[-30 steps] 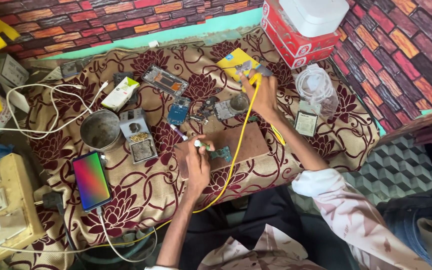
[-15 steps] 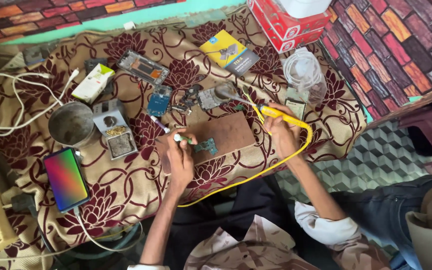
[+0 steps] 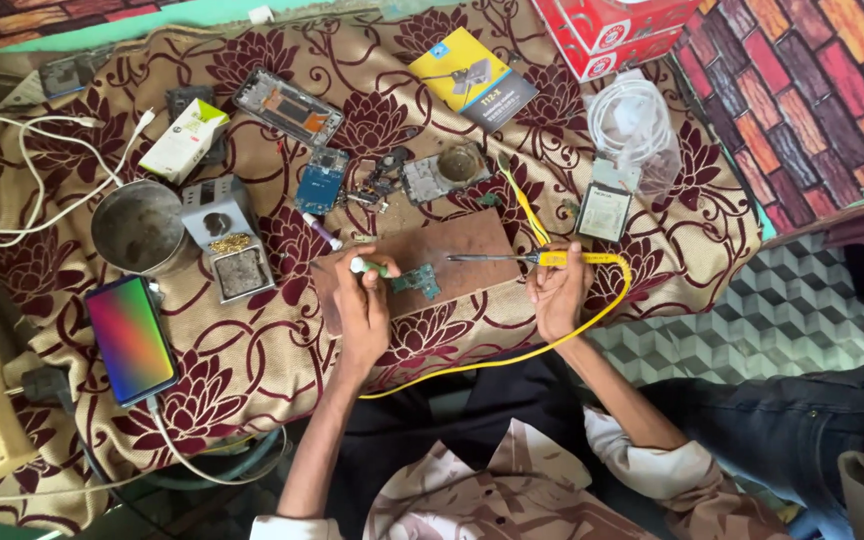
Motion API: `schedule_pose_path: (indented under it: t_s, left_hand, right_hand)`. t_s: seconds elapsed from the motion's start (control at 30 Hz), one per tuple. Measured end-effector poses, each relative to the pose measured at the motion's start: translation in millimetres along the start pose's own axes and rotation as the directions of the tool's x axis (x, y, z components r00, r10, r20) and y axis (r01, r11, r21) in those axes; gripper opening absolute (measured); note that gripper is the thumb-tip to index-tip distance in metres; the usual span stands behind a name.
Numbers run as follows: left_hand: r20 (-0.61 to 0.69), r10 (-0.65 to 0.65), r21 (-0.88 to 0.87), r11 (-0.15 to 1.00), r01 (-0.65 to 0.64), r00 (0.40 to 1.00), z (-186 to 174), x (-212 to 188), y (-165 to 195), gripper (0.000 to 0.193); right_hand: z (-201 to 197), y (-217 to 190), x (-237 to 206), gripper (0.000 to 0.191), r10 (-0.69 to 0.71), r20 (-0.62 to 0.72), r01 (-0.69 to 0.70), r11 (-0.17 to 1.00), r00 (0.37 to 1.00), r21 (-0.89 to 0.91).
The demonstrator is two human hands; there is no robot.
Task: The person uses a soldering iron and solder wire to work on a small green circuit board. They repeatedly apply solder to various points on the board while holding it steady with their other hand.
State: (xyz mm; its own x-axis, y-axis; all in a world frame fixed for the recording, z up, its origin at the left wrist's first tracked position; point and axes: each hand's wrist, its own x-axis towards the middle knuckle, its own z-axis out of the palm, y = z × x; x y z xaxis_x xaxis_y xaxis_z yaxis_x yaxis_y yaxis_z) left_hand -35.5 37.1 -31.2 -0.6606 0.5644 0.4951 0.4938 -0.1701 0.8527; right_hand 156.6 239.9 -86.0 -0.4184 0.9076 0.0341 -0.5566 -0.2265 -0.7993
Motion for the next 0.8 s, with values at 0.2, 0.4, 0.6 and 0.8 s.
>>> schedule_pose_path:
  t_s: [0.2, 0.4, 0.6, 0.8]
  left_hand:
    - [-0.006, 0.067, 0.020, 0.998, -0.067, 0.998, -3, -4, 5, 0.029]
    - [-0.010, 0.050, 0.008, 0.999, -0.050, 0.999, 1, -7, -2, 0.030]
    - [-0.002, 0.072, 0.045, 0.996, -0.072, 0.997, -1, -9, -6, 0.027]
    - [-0.014, 0.069, 0.087, 0.994, -0.067, 0.998, -1, -9, -5, 0.024]
  right_hand:
    - [-1, 3, -4, 0.040, -0.007, 0.054, 0.010, 0.999, 0.999, -0.040]
    - [-9, 6, -10, 0.038, -0.035, 0.130, 0.048, 0.994, 0.991, -0.097]
    - [-7, 10, -13, 0.034, -0.102, 0.297, 0.158, 0.973, 0.949, -0.169]
    - [-13, 17, -14, 0.034, -0.145, 0.218, 0.177, 0.975, 0.965, -0.135]
